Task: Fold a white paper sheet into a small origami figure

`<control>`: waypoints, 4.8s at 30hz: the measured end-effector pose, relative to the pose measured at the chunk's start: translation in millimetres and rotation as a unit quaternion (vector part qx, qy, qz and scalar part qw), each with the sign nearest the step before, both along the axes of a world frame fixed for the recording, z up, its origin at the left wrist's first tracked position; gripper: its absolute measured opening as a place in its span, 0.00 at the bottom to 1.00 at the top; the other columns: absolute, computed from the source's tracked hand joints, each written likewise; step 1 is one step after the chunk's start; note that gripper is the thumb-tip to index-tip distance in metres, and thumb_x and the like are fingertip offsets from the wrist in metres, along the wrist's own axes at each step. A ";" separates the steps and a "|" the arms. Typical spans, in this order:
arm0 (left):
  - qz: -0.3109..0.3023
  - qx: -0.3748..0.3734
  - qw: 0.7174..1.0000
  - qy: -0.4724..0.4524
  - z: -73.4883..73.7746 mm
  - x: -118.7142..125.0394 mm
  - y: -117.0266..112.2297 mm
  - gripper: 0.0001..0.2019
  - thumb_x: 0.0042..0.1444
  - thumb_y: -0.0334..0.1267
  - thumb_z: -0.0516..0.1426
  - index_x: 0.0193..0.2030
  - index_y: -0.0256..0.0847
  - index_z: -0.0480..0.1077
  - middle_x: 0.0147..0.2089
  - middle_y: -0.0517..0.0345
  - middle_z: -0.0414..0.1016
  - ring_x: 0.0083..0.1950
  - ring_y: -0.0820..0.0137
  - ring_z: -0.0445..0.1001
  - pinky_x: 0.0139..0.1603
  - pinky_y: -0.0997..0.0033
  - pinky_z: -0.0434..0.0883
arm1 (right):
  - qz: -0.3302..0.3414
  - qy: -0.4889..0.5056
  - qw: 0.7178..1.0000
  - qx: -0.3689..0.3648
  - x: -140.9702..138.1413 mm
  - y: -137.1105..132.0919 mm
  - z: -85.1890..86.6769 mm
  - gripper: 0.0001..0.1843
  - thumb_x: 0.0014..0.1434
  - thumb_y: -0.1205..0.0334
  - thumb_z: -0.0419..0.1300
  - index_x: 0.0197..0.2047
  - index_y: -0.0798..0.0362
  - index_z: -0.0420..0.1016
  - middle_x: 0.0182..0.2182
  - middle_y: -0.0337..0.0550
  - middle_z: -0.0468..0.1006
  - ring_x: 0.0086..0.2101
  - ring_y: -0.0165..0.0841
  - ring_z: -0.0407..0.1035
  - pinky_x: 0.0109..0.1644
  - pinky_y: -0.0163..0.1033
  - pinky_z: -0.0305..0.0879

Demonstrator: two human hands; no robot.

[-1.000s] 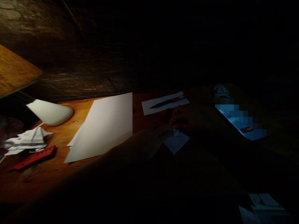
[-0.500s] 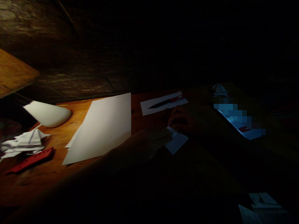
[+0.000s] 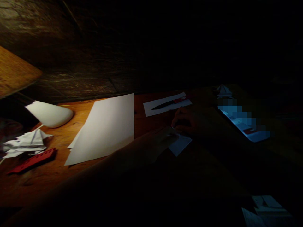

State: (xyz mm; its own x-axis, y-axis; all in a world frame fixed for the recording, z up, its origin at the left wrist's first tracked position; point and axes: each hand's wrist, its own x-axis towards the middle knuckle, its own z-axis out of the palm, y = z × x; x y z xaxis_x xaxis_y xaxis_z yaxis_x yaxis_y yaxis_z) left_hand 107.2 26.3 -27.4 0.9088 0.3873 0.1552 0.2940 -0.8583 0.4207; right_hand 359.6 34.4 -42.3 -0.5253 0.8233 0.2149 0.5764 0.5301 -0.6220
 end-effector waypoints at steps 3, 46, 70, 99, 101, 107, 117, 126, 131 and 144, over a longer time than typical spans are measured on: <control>0.005 -0.011 1.000 -0.001 1.3 0.2 -1.4 0.17 0.68 0.44 0.59 0.60 0.39 0.69 0.59 0.47 0.72 0.55 0.61 0.75 0.54 0.53 0.76 | -0.001 0.006 1.000 -0.001 -1.1 0.7 1.5 0.07 0.63 0.61 0.62 0.44 0.49 0.80 0.43 0.44 0.72 0.43 0.37 0.70 0.48 0.45 0.65; 0.011 -0.012 0.999 0.030 2.7 2.1 -2.5 0.21 0.72 0.31 0.49 0.69 0.45 0.62 0.67 0.49 0.68 0.61 0.62 0.73 0.60 0.61 0.74 | -0.107 0.044 0.993 -0.036 -11.2 6.3 -4.1 0.13 0.60 0.63 0.61 0.48 0.52 0.77 0.40 0.44 0.78 0.38 0.35 0.71 0.41 0.41 0.66; -0.044 0.061 0.997 0.016 -8.9 -7.4 16.2 0.31 0.59 0.19 0.51 0.66 0.47 0.68 0.75 0.49 0.57 0.74 0.53 0.55 0.70 0.36 0.61 | -0.049 0.072 0.991 -0.099 -0.9 4.6 3.5 0.23 0.56 0.59 0.67 0.54 0.52 0.73 0.43 0.45 0.78 0.40 0.36 0.72 0.43 0.42 0.68; -0.020 0.103 0.994 0.024 -16.3 -6.6 14.8 0.31 0.56 0.20 0.52 0.65 0.47 0.69 0.75 0.51 0.56 0.73 0.55 0.57 0.68 0.42 0.66 | 0.024 0.039 0.995 -0.091 7.4 8.2 13.2 0.30 0.56 0.60 0.66 0.62 0.52 0.70 0.50 0.48 0.76 0.45 0.39 0.71 0.51 0.47 0.69; -0.017 0.107 0.994 0.023 -14.8 -6.9 14.4 0.32 0.56 0.19 0.51 0.65 0.48 0.69 0.75 0.51 0.57 0.73 0.56 0.57 0.67 0.43 0.67 | 0.021 0.045 0.994 -0.094 5.5 6.4 12.6 0.29 0.56 0.60 0.67 0.61 0.51 0.70 0.49 0.48 0.76 0.45 0.39 0.71 0.50 0.46 0.69; -0.037 0.107 0.993 0.011 -15.4 -7.6 17.2 0.32 0.54 0.20 0.52 0.64 0.46 0.69 0.74 0.49 0.57 0.73 0.55 0.57 0.68 0.41 0.65 | 0.001 0.074 0.993 -0.088 0.1 1.4 4.6 0.30 0.56 0.57 0.68 0.60 0.52 0.70 0.48 0.49 0.77 0.46 0.41 0.71 0.49 0.47 0.70; -0.055 0.080 0.995 0.005 -6.4 -8.1 16.4 0.29 0.54 0.19 0.51 0.62 0.43 0.70 0.74 0.46 0.57 0.72 0.55 0.58 0.68 0.41 0.65 | -0.004 0.038 0.998 -0.039 -0.2 0.7 4.9 0.28 0.56 0.54 0.68 0.59 0.49 0.71 0.50 0.48 0.76 0.45 0.41 0.71 0.48 0.46 0.69; -0.043 0.050 0.998 0.004 -2.9 -5.5 14.9 0.30 0.50 0.18 0.51 0.59 0.42 0.71 0.72 0.47 0.60 0.72 0.55 0.58 0.69 0.44 0.65 | -0.015 -0.012 1.000 0.010 -4.8 0.9 0.9 0.36 0.50 0.54 0.71 0.61 0.53 0.69 0.49 0.50 0.75 0.47 0.43 0.70 0.50 0.49 0.68; -0.031 0.038 0.999 0.004 -4.6 -5.4 15.8 0.28 0.52 0.20 0.51 0.58 0.43 0.72 0.70 0.49 0.61 0.71 0.57 0.59 0.69 0.45 0.65 | -0.030 -0.020 0.999 0.010 -7.6 -1.4 3.1 0.37 0.52 0.52 0.69 0.63 0.54 0.68 0.50 0.52 0.75 0.49 0.45 0.70 0.52 0.51 0.67; -0.040 0.044 0.998 -0.003 -4.1 -5.2 17.2 0.26 0.54 0.20 0.51 0.57 0.42 0.73 0.71 0.48 0.61 0.71 0.55 0.59 0.69 0.45 0.66 | -0.004 0.047 0.997 -0.062 -3.5 0.8 6.2 0.36 0.56 0.54 0.68 0.66 0.48 0.65 0.45 0.46 0.74 0.43 0.40 0.71 0.46 0.46 0.69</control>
